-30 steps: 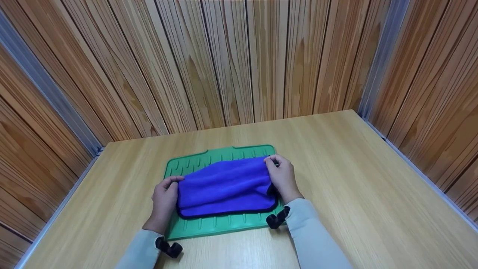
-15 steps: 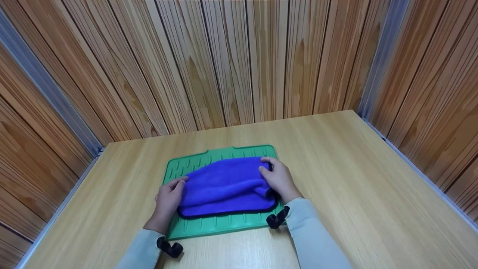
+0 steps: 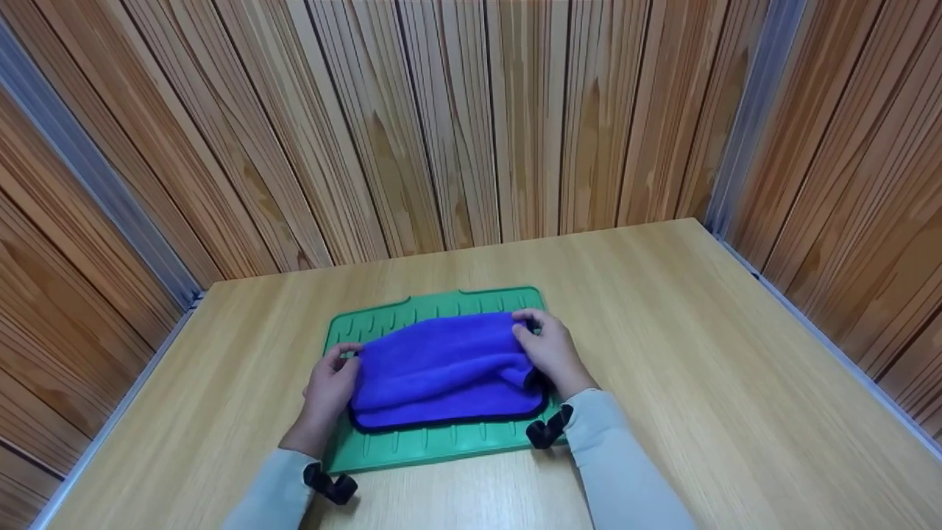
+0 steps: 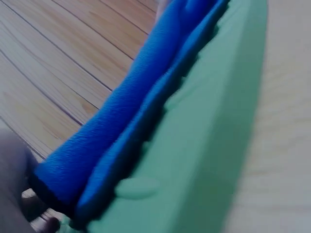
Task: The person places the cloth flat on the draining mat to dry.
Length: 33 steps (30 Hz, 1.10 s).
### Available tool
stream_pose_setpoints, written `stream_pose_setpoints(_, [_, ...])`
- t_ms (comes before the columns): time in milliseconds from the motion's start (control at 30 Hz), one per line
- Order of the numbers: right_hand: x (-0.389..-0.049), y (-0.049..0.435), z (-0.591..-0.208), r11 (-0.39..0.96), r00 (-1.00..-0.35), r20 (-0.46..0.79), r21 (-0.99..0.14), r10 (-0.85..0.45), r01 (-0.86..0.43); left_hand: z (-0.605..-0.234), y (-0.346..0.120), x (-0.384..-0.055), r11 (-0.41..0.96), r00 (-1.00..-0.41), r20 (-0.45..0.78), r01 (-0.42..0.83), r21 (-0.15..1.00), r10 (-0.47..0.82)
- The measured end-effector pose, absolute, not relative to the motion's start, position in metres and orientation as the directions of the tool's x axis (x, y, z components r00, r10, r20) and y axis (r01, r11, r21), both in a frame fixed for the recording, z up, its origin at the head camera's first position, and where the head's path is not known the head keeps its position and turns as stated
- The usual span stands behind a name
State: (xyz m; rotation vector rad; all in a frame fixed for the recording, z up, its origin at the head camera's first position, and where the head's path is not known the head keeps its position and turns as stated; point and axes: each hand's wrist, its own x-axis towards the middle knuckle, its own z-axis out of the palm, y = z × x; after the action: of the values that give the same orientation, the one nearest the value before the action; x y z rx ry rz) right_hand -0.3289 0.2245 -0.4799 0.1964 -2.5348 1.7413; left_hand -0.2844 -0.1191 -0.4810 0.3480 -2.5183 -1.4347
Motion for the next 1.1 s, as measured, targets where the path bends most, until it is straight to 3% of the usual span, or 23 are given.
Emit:
stream_pose_setpoints(200, [-0.341,0.223,-0.467,0.371,-0.993,-0.009,-0.928,-0.122,-0.037,-0.472,-0.119,-0.297,0.498,-0.957,-0.065,-0.203,0.843,-0.281])
stream_pose_setpoints(333, [-0.351,0.217,-0.462,0.410,-0.986,-0.081,-0.912,-0.145,0.014,-0.469,-0.117,-0.306,0.497,-0.955,-0.048,-0.194,0.846,-0.292])
stream_pose_setpoints(700, [-0.359,0.223,-0.464,0.479,-0.995,0.055,-0.874,-0.080,-0.087,-0.473,-0.125,-0.309,0.470,-0.933,0.046,-0.136,0.872,-0.356])
stream_pose_setpoints(1100, [-0.361,0.227,-0.471,0.484,-0.992,0.063,-0.868,-0.110,-0.108,-0.477,-0.130,-0.305,0.540,-0.907,0.181,-0.059,0.840,-0.380])
